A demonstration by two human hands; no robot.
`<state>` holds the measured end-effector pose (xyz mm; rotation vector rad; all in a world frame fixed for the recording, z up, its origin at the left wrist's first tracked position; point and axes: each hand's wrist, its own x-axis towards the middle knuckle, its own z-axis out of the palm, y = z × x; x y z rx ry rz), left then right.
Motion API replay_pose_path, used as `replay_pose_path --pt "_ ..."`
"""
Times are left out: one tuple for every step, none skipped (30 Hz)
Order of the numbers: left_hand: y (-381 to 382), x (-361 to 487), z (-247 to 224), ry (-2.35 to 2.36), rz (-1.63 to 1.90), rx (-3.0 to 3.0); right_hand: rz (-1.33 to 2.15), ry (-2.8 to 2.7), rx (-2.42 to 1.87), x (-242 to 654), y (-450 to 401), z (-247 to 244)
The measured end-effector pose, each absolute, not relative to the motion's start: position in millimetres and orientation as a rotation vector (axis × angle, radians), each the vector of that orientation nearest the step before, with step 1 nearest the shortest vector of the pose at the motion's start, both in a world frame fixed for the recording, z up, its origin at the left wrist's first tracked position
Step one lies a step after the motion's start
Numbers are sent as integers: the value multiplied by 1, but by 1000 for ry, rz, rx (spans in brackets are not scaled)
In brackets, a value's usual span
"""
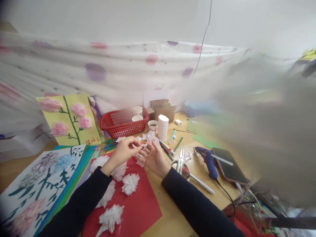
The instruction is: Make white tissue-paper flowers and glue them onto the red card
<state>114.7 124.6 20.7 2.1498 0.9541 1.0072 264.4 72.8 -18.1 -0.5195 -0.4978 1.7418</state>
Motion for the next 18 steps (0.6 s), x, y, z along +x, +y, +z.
replay_pose_path --pt "128 110 23 984 1042 2133 1690 -492 -572 265 73 -19" --pt "130 107 25 1005 1067 2119 1627 -502 -629 264 74 -19" --pt "132 103 27 1013 1079 2109 1561 -524 -682 264 74 -20" --pt "133 101 28 1006 1078 2102 1505 -550 -725 263 74 -20" --pt "134 99 28 991 1066 2100 1466 -574 -752 262 73 -19" --pt "133 98 28 972 1048 2101 1449 -596 -767 261 73 -19" --pt "133 98 28 952 1024 2103 1447 -618 -774 261 72 -18" --pt "131 99 28 932 992 2108 1453 -642 -779 260 71 -18" --pt "130 100 28 915 954 2110 1462 -666 -787 259 71 -18" --pt "128 100 29 900 911 2108 1470 -692 -797 259 70 -18" --pt "126 101 30 888 867 2101 1475 -718 -808 259 70 -19" --pt "124 102 31 878 825 2086 1479 -740 -816 260 70 -20" --pt "123 102 32 869 789 2063 1482 -755 -822 260 71 -21" --pt "123 102 33 862 759 2032 1484 -766 -826 260 71 -21" --pt "123 102 33 851 734 1999 1485 -772 -828 261 72 -22" --pt "123 102 33 836 715 1965 1487 -776 -829 261 73 -22" --pt "124 101 33 822 703 1933 1491 -777 -827 261 73 -22" --pt "126 101 32 813 701 1909 1495 -781 -822 261 73 -22"
